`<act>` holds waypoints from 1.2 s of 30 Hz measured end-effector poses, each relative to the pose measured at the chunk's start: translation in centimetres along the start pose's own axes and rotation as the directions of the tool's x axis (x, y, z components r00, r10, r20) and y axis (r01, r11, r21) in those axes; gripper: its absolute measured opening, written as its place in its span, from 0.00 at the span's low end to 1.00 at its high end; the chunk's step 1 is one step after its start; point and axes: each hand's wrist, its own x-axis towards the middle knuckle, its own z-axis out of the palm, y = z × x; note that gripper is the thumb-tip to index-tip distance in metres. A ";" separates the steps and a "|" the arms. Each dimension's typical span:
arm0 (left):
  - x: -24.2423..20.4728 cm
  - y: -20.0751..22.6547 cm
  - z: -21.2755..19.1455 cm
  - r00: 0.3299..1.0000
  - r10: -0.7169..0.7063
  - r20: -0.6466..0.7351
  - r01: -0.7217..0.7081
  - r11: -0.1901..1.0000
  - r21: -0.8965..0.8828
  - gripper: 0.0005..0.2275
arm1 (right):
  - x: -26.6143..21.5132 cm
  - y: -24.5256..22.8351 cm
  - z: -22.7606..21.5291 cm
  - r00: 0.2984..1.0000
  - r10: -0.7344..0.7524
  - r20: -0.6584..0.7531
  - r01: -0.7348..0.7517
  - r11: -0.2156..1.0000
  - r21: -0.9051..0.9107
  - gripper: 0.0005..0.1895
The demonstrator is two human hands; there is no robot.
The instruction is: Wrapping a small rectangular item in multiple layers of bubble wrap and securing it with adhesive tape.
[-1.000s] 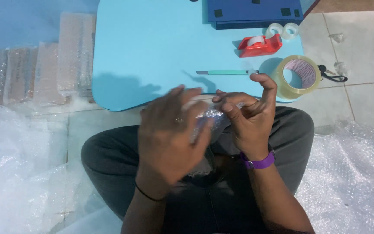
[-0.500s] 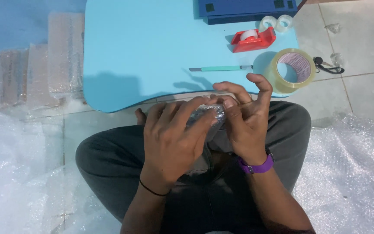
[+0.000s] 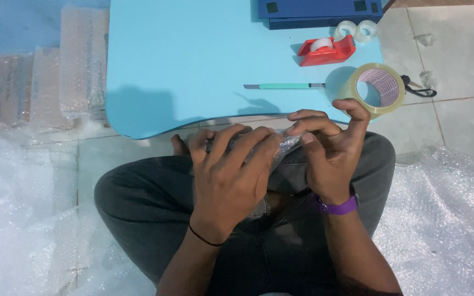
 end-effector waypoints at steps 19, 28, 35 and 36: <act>-0.1 -0.2 0.3 0.999 -0.014 -0.034 0.013 0.999 -0.051 0.07 | 2.8 -1.6 -2.8 0.891 -0.158 0.426 0.361 0.815 -0.453 0.09; 0.0 -0.2 -0.1 0.999 -0.050 -0.004 0.049 0.993 -0.107 0.07 | 9.0 -5.9 -4.7 0.750 0.080 0.656 0.178 0.932 -0.316 0.04; 0.5 0.2 -0.8 0.995 -0.095 -0.005 0.093 0.981 -0.173 0.13 | 13.0 -8.7 -2.5 0.409 0.421 0.810 0.439 0.687 -0.579 0.07; 0.5 0.2 -0.8 0.995 -0.097 -0.009 0.094 0.979 -0.181 0.12 | 13.2 -8.7 -2.0 0.379 0.462 0.802 0.468 0.652 -0.596 0.09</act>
